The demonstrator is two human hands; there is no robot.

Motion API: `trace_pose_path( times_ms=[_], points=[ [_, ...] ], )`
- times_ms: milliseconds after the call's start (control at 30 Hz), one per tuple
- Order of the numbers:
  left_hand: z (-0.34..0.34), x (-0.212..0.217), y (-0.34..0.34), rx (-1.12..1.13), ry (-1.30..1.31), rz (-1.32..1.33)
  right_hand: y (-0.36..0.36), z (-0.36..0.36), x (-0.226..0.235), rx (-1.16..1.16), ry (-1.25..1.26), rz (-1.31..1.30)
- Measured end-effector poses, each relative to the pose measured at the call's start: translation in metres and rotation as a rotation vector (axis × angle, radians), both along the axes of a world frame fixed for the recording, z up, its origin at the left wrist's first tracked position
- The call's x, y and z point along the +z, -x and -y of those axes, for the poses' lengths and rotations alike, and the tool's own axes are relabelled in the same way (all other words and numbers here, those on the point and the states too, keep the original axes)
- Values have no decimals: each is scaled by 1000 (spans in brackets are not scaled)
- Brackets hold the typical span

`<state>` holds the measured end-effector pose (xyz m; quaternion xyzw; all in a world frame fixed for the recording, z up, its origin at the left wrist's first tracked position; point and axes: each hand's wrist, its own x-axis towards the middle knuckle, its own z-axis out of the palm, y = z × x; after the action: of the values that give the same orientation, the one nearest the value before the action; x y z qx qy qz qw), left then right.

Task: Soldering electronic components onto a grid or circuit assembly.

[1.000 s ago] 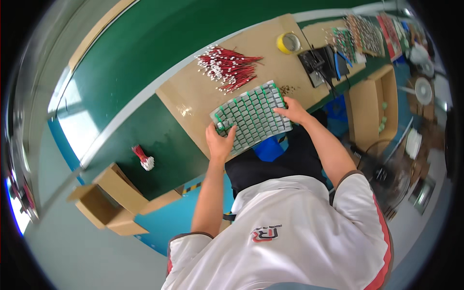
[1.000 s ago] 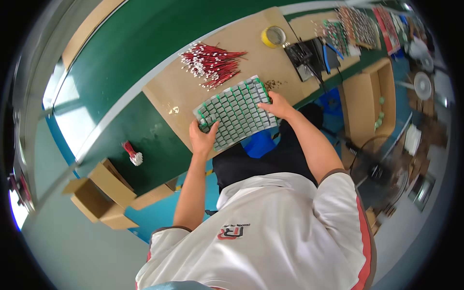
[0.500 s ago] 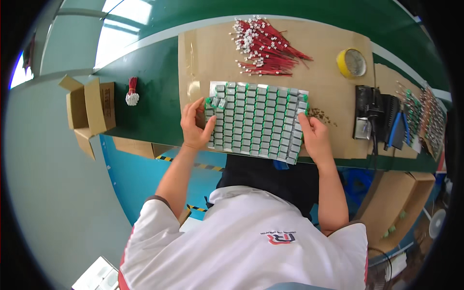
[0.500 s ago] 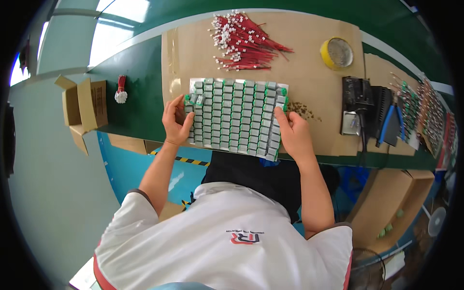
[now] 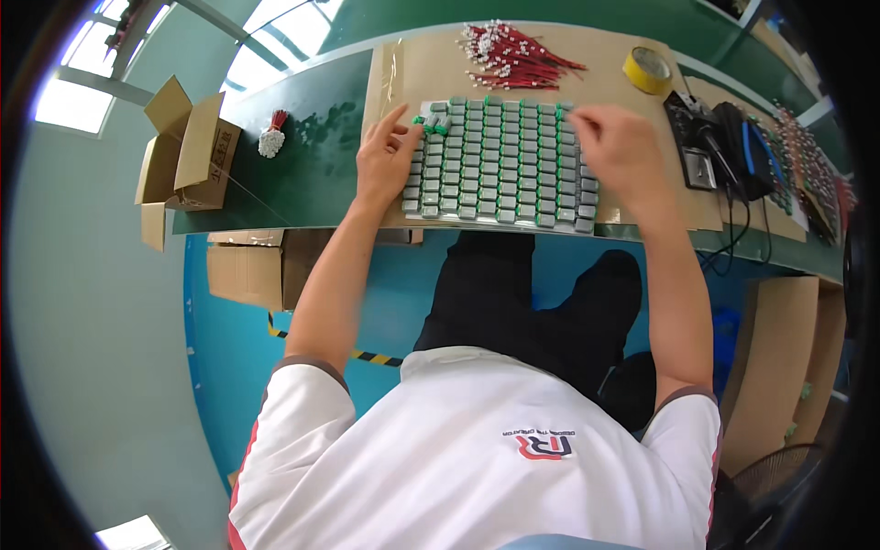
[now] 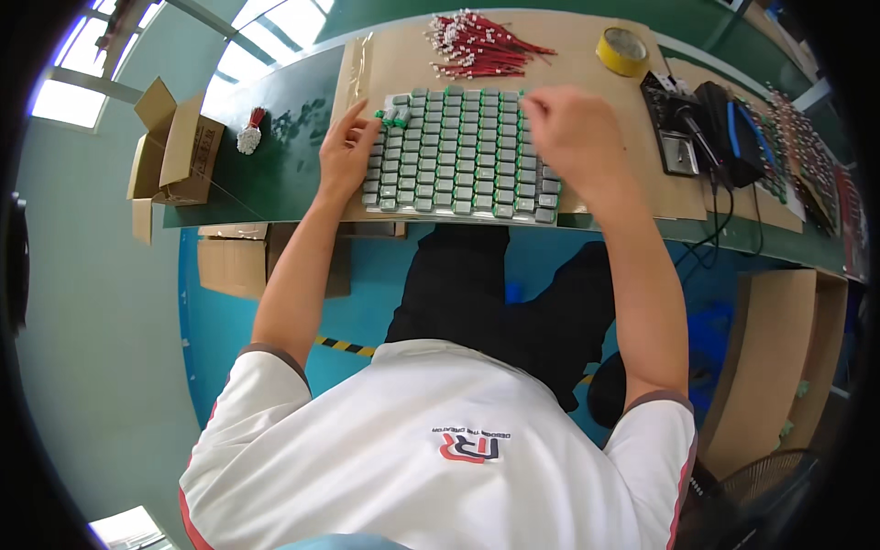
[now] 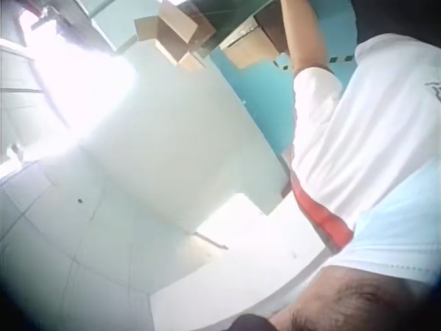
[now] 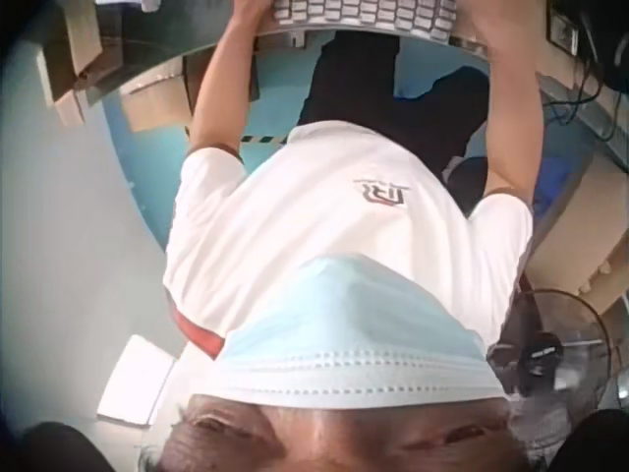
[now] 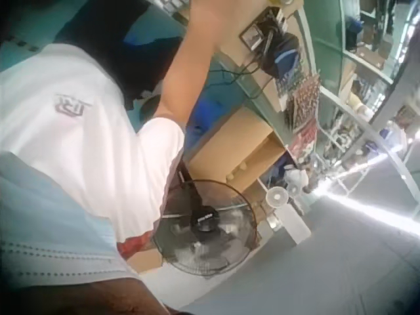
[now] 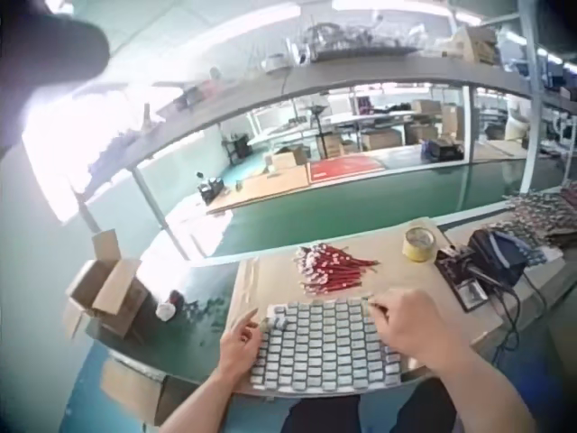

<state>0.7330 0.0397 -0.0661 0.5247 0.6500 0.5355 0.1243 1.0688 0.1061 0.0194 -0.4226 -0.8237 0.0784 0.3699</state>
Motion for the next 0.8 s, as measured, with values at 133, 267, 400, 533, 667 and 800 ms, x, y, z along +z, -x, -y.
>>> trace_pose_path(
  times_ms=[133,267,400,533,667,800],
  points=[
    [-14,3,1,18,53,-169,70,-15,-4,447,-126,176],
    [-21,2,9,-42,174,-159,121,-36,-13,569,-32,314],
    [-14,-2,17,-25,193,-125,153,-41,-23,682,24,349],
    [-17,-2,14,-56,155,-133,153,-45,-19,664,127,404],
    [-17,-2,15,-56,138,-60,155,-49,-26,697,75,321],
    [-17,-1,15,-63,95,-39,158,-48,-30,679,69,238]
  ],
)
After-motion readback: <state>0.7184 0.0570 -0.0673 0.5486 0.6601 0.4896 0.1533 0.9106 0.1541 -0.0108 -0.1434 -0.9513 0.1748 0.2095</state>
